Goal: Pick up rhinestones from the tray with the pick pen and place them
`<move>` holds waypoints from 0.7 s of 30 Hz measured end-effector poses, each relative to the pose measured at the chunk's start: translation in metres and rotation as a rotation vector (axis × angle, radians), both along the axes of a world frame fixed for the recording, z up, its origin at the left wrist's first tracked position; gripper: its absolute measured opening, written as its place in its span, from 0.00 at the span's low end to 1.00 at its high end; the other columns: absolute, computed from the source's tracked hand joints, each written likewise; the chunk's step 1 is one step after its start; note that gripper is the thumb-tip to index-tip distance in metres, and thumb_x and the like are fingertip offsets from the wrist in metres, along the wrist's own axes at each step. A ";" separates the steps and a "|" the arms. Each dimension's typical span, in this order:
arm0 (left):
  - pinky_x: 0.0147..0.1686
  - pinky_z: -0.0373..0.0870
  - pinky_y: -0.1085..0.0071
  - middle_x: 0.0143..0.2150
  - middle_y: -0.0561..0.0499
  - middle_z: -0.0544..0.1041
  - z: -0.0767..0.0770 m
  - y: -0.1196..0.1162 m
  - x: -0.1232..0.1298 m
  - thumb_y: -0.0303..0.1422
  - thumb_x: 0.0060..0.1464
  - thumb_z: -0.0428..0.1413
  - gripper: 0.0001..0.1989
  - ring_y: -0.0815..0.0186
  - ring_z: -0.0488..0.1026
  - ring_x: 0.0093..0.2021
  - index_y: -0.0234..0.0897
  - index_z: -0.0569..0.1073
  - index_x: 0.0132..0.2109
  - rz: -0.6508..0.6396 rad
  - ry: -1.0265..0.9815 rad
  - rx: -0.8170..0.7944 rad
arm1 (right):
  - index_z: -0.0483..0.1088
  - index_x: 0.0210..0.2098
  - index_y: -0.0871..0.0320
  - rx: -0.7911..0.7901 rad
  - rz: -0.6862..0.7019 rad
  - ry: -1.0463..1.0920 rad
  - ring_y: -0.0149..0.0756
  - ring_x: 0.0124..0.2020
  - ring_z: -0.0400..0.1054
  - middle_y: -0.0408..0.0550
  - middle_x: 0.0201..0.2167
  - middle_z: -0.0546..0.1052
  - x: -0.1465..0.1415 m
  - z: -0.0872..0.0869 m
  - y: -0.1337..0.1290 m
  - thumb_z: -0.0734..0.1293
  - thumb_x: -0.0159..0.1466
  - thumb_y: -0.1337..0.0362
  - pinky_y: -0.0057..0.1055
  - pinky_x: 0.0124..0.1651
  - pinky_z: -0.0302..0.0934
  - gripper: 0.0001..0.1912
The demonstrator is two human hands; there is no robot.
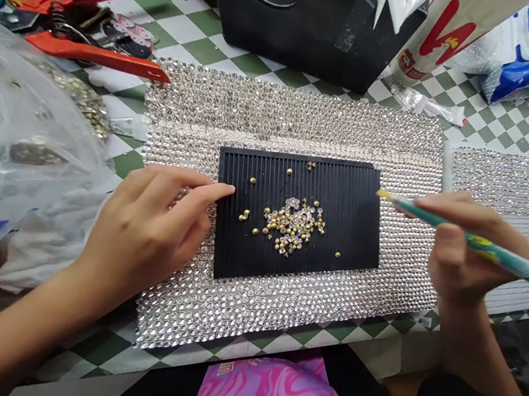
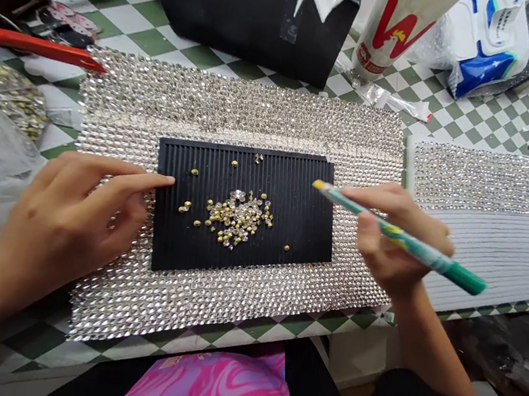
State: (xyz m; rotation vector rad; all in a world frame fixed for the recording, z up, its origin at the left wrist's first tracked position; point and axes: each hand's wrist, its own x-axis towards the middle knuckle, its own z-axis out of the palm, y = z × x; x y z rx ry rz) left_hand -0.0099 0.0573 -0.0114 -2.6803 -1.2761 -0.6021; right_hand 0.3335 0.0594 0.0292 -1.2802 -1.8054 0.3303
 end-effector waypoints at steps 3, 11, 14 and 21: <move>0.45 0.71 0.58 0.44 0.45 0.74 0.000 -0.003 0.000 0.21 0.58 0.52 0.19 0.55 0.72 0.43 0.37 0.69 0.55 0.026 0.006 -0.077 | 0.77 0.47 0.49 -0.058 0.251 -0.070 0.34 0.34 0.77 0.43 0.35 0.82 -0.019 0.000 -0.003 0.66 0.63 0.71 0.35 0.35 0.71 0.16; 0.44 0.72 0.57 0.46 0.45 0.74 -0.001 -0.004 0.000 0.21 0.58 0.52 0.21 0.54 0.72 0.43 0.42 0.67 0.57 0.041 0.011 -0.101 | 0.77 0.41 0.54 -0.112 0.316 -0.175 0.30 0.31 0.76 0.43 0.31 0.81 -0.031 -0.004 0.005 0.65 0.65 0.71 0.30 0.33 0.70 0.10; 0.45 0.71 0.58 0.46 0.46 0.74 -0.001 -0.004 -0.001 0.21 0.58 0.52 0.21 0.55 0.73 0.44 0.43 0.67 0.57 0.052 0.008 -0.109 | 0.77 0.41 0.54 -0.103 0.326 -0.182 0.30 0.31 0.75 0.43 0.31 0.81 -0.033 -0.004 0.004 0.65 0.64 0.71 0.29 0.32 0.70 0.10; 0.45 0.70 0.59 0.46 0.46 0.74 -0.001 -0.003 -0.001 0.21 0.58 0.52 0.20 0.56 0.72 0.44 0.40 0.68 0.56 0.042 0.004 -0.086 | 0.78 0.44 0.51 -0.119 0.208 -0.066 0.33 0.34 0.77 0.42 0.34 0.82 -0.019 -0.004 0.004 0.66 0.64 0.71 0.34 0.36 0.72 0.13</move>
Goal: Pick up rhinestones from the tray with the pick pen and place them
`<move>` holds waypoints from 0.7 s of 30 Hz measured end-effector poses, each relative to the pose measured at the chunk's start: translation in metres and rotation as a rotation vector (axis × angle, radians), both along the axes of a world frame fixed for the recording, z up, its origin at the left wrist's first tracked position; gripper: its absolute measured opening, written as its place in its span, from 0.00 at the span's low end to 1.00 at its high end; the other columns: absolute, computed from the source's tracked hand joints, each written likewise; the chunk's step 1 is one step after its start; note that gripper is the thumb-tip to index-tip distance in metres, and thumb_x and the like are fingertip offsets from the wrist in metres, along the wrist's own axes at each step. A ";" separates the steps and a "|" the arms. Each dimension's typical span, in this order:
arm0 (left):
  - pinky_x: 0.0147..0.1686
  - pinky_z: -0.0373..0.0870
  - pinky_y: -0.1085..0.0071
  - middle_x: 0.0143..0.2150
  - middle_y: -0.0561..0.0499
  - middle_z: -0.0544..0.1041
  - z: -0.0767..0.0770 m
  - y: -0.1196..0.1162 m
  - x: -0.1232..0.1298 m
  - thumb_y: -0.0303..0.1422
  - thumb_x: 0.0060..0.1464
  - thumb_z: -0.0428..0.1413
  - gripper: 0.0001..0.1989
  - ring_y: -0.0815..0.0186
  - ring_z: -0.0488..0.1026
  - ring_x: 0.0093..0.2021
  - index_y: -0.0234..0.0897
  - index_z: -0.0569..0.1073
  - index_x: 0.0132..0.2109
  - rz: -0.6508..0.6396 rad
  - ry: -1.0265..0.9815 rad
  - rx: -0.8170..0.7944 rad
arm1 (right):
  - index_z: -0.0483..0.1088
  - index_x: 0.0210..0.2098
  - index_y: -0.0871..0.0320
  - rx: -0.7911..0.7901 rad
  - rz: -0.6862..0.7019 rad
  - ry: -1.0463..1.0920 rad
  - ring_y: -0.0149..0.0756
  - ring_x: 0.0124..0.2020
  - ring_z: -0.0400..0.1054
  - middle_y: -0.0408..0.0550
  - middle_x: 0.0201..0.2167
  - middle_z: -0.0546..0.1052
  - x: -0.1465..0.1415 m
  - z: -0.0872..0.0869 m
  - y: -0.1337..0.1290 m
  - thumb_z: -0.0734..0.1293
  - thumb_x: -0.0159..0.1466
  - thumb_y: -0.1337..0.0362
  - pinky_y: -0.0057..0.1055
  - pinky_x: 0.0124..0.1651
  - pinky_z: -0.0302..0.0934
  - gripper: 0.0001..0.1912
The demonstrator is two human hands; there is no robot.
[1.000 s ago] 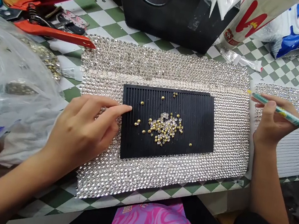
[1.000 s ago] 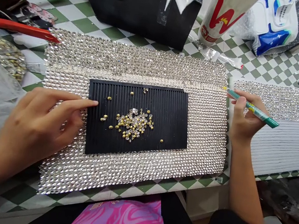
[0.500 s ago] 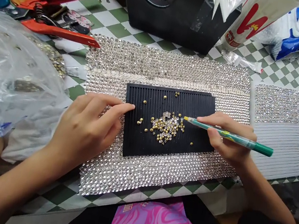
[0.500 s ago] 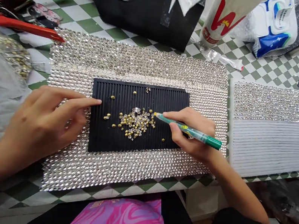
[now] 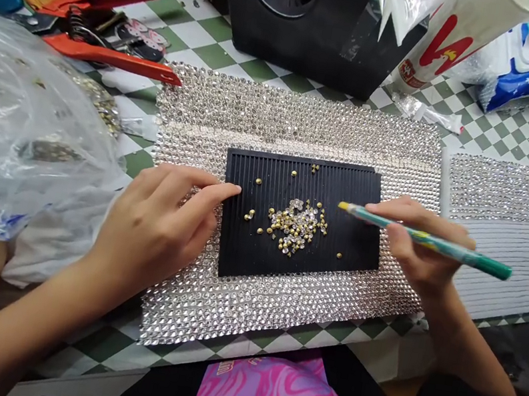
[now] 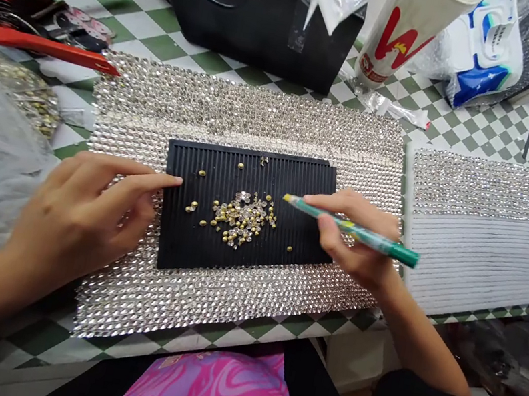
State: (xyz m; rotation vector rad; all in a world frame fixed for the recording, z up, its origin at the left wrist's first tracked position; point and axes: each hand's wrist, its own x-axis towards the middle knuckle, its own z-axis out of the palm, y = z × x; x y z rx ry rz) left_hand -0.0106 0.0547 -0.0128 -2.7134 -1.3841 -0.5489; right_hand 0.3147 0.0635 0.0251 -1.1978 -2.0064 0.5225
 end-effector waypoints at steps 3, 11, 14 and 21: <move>0.42 0.69 0.61 0.43 0.45 0.74 -0.001 0.003 0.001 0.21 0.58 0.53 0.17 0.56 0.71 0.41 0.36 0.70 0.54 -0.032 -0.017 0.073 | 0.80 0.40 0.50 0.138 -0.228 0.156 0.34 0.32 0.78 0.42 0.33 0.82 0.019 -0.002 0.008 0.67 0.65 0.68 0.34 0.33 0.72 0.10; 0.42 0.70 0.62 0.42 0.46 0.74 0.001 0.004 0.001 0.21 0.58 0.54 0.16 0.59 0.70 0.40 0.35 0.71 0.53 -0.047 -0.021 0.093 | 0.78 0.47 0.49 0.007 -0.053 0.020 0.34 0.39 0.78 0.42 0.39 0.83 0.023 0.002 -0.001 0.67 0.65 0.69 0.33 0.39 0.73 0.14; 0.44 0.71 0.60 0.44 0.46 0.75 0.001 0.002 0.000 0.22 0.59 0.52 0.18 0.58 0.72 0.42 0.38 0.70 0.55 -0.023 -0.025 0.024 | 0.77 0.48 0.50 -0.053 0.120 -0.053 0.32 0.36 0.77 0.43 0.36 0.82 0.004 0.006 -0.005 0.66 0.65 0.70 0.32 0.37 0.72 0.14; 0.45 0.71 0.56 0.46 0.45 0.74 -0.001 -0.002 -0.001 0.22 0.60 0.50 0.19 0.54 0.73 0.44 0.39 0.68 0.56 0.004 -0.027 -0.036 | 0.76 0.43 0.55 -0.030 0.195 -0.135 0.28 0.33 0.75 0.44 0.33 0.82 -0.016 0.005 0.002 0.64 0.66 0.71 0.28 0.34 0.70 0.10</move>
